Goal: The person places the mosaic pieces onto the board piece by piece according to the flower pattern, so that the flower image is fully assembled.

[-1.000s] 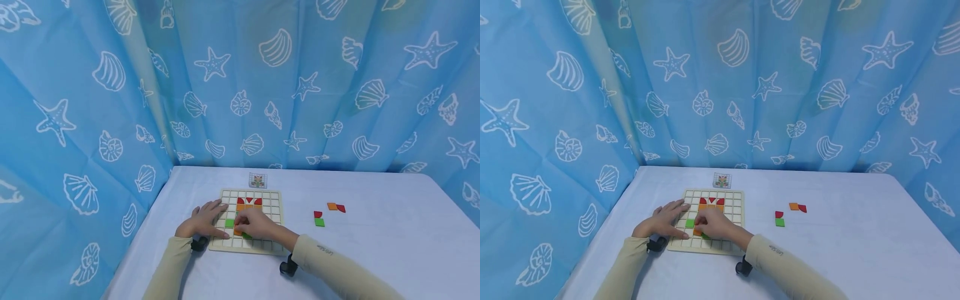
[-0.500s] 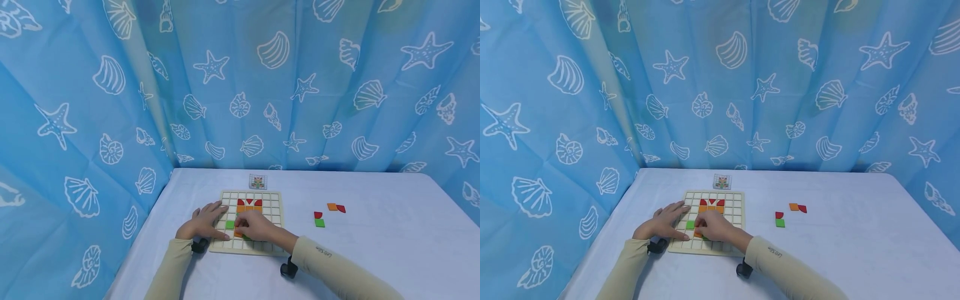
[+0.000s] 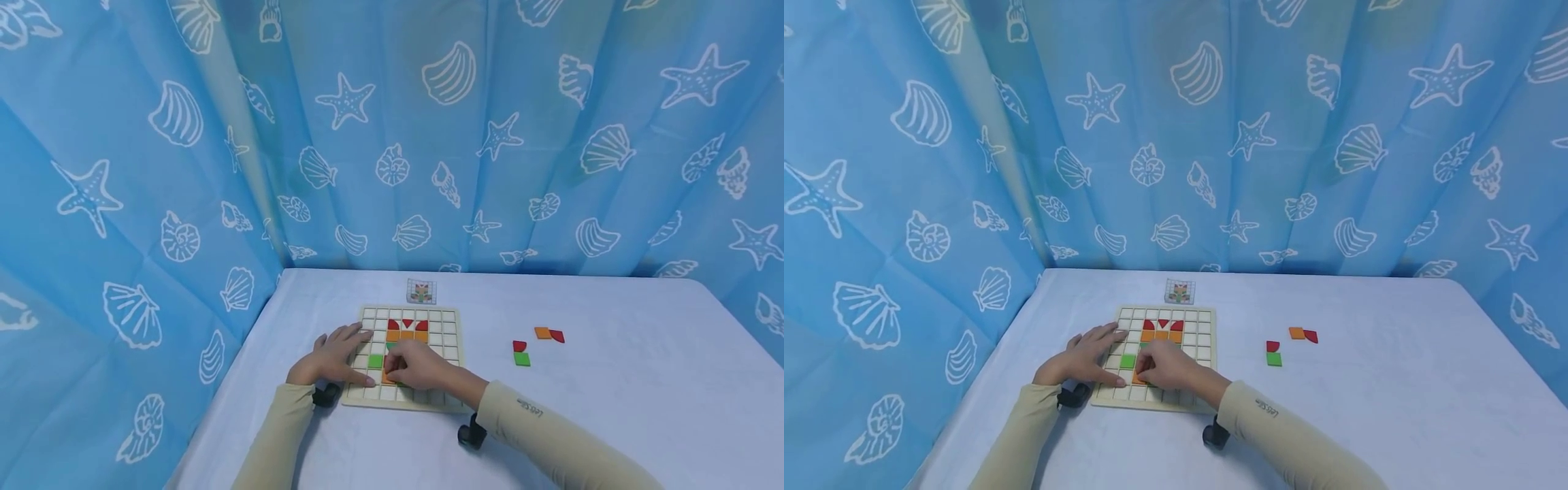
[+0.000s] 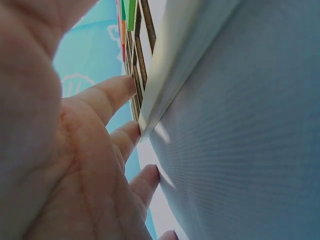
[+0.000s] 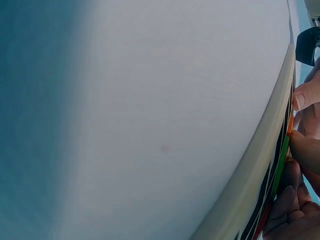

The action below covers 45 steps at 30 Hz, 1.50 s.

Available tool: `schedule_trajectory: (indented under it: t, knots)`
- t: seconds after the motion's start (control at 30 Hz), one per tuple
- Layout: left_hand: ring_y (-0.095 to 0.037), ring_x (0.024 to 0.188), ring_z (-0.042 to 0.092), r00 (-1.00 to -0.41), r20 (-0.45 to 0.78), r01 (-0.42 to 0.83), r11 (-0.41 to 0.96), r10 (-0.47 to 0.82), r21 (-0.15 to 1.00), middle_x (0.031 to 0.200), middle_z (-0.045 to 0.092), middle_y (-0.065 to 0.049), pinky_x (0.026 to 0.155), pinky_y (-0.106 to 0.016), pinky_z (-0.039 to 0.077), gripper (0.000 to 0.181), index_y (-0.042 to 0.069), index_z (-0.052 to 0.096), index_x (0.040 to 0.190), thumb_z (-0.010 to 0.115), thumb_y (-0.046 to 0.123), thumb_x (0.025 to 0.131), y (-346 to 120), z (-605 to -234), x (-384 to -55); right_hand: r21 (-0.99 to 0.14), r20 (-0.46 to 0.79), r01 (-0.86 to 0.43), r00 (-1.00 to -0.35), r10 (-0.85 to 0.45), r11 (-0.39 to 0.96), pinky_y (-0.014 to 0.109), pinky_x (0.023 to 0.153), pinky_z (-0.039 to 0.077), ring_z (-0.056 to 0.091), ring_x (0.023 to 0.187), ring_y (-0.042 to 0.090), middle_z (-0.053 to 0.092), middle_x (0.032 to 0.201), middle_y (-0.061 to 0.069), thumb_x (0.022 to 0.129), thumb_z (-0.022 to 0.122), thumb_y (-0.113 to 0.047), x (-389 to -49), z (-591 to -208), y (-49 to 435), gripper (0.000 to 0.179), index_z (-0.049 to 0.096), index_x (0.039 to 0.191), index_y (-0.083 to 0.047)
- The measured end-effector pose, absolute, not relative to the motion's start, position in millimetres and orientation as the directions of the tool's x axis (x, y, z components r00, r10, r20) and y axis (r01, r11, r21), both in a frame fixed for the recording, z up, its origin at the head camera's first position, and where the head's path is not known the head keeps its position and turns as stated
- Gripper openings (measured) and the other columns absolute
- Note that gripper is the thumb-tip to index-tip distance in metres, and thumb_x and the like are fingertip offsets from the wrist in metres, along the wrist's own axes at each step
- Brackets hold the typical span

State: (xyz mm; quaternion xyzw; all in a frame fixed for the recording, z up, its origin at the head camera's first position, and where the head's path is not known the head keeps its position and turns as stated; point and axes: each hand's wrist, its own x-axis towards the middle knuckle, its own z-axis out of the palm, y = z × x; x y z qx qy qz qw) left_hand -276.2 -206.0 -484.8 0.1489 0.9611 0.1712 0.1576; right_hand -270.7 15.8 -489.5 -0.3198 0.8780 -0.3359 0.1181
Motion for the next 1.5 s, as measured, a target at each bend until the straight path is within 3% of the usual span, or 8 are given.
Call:
schedule_trajectory:
  t: [0.43, 0.77, 1.0, 1.5]
  knots:
    - [-0.033, 0.152, 0.016, -0.911, -0.254, 0.223, 0.905, 0.326, 0.362, 0.165, 0.021, -0.004, 0.118, -0.068, 0.010, 0.102, 0.027, 0.033, 0.155, 0.080, 0.062, 0.071, -204.1, -485.2, -276.5, -0.693, -0.034, -0.448, -0.762, -0.646, 0.565, 0.021, 0.069, 0.052, 0.059, 0.075, 0.004, 0.066, 0.081, -0.011, 0.088, 0.075, -0.013, -272.5, -486.9, 19.1, 0.003, 0.073, 0.088, -0.015]
    - [-0.033, 0.152, 0.016, -0.911, -0.268, 0.202, 0.905, 0.314, 0.374, 0.165, 0.022, -0.004, 0.118, -0.068, 0.009, 0.102, 0.028, 0.034, 0.154, 0.081, 0.061, 0.070, -204.5, -485.0, -274.9, -0.747, -0.004, -0.428, -0.763, -0.647, 0.509, 0.027, 0.076, 0.055, 0.063, 0.082, 0.011, 0.070, 0.091, -0.005, 0.088, 0.075, -0.015, -277.0, -471.6, 36.6, 0.011, 0.074, 0.098, -0.012]
    - [-0.032, 0.152, 0.017, -0.914, -0.253, 0.208, 0.901, 0.318, 0.380, 0.165, 0.022, -0.003, 0.119, -0.067, 0.010, 0.103, 0.028, 0.034, 0.155, 0.081, 0.061, 0.069, -204.4, -487.1, -276.2, -0.735, -0.025, -0.381, -0.812, -0.584, 0.561, 0.025, 0.076, 0.055, 0.063, 0.084, 0.011, 0.073, 0.099, -0.001, 0.088, 0.076, -0.017, -287.9, -471.2, 69.2, 0.015, 0.074, 0.102, -0.012]
    - [-0.033, 0.151, 0.016, -0.905, -0.265, 0.221, 0.900, 0.333, 0.375, 0.165, 0.020, -0.005, 0.119, -0.067, 0.009, 0.102, 0.025, 0.032, 0.156, 0.080, 0.058, 0.072, -204.3, -486.1, -276.8, -0.666, -0.098, -0.205, -0.929, -0.357, 0.717, 0.026, 0.071, 0.054, 0.058, 0.081, 0.016, 0.069, 0.094, -0.001, 0.087, 0.076, -0.015, -290.2, -476.2, 160.1, 0.016, 0.072, 0.102, -0.012]
